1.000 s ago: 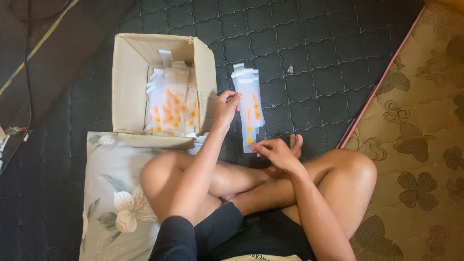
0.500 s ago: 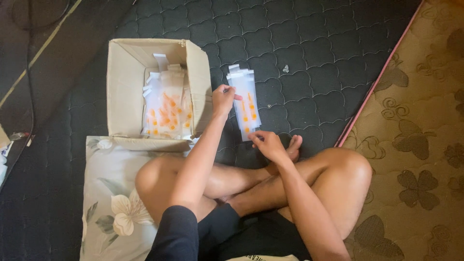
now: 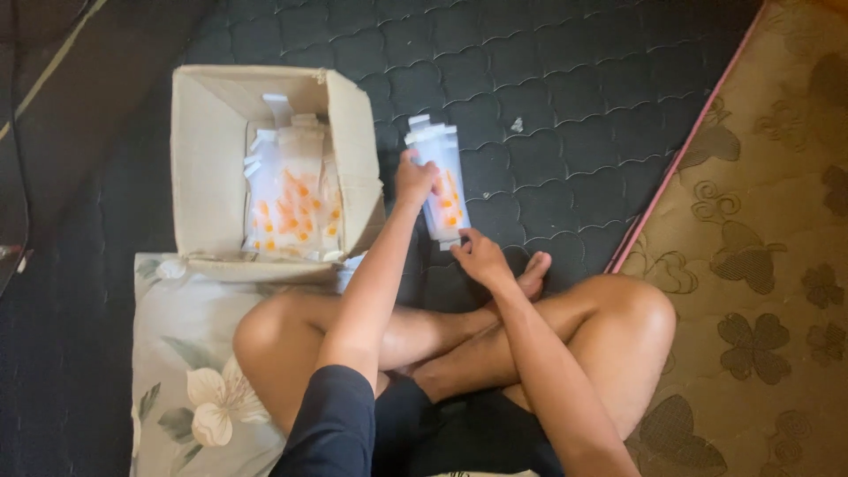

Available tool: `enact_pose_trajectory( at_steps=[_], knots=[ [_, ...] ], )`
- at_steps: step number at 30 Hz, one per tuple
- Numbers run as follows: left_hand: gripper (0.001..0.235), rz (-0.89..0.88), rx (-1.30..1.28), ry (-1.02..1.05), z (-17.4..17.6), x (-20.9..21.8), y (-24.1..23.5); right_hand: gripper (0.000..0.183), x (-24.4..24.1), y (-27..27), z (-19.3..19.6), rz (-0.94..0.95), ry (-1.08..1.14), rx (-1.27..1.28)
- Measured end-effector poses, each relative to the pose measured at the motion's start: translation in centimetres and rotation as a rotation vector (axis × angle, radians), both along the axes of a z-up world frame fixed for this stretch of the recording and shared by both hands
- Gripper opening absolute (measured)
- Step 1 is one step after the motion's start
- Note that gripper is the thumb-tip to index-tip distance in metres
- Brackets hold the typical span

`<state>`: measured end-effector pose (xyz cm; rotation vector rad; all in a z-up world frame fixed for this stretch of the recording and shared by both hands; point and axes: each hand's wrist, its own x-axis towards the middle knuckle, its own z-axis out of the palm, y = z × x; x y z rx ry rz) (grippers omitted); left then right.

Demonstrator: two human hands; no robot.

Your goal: A person is sitting on a mattress, sorting through a cardboard box of plastic strips with orange markings, inspecting them one by one.

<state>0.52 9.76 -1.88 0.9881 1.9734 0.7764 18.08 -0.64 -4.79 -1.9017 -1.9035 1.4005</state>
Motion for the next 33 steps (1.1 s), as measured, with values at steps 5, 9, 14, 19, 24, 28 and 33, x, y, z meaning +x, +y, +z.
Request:
enact_pose_trajectory(
  at_steps=[5, 9, 14, 19, 24, 28, 33],
  knots=[
    [0.059, -0.143, 0.093, 0.015, -0.8, -0.8, 0.1, 0.049, 0.1, 0.1, 0.4, -0.013, 0.006, 0.077],
    [0.033, -0.302, 0.312, -0.226, 5.0, -3.1, -1.7, 0.042, -0.3, -0.8, 2.8, -0.081, 0.188, 0.263],
    [0.01, -0.163, 0.585, -0.371, 11.6, -10.3, -2.8, 0.027, -4.1, -1.4, 8.2, -0.024, 0.361, 0.438],
    [0.008, 0.057, 0.54, -0.135, 11.3, -20.8, -3.8, 0.02, -12.7, -2.0, 15.2, 0.115, 0.537, 0.571],
    [0.04, 0.186, 0.135, 0.39, 1.2, -30.2, -4.7, 0.023, -23.9, 0.1, 14.4, 0.197, 0.723, 0.46],
    [0.05, 0.047, -0.243, 0.414, -1.7, -30.1, -5.1, 0.028, -30.1, 3.0, 10.8, 0.365, 0.321, 0.474],
    [0.048, -0.135, -0.331, 0.546, -10.4, -32.0, -3.6, 0.032, -34.9, 7.4, 6.4, 0.333, -0.008, 0.333]
  ],
)
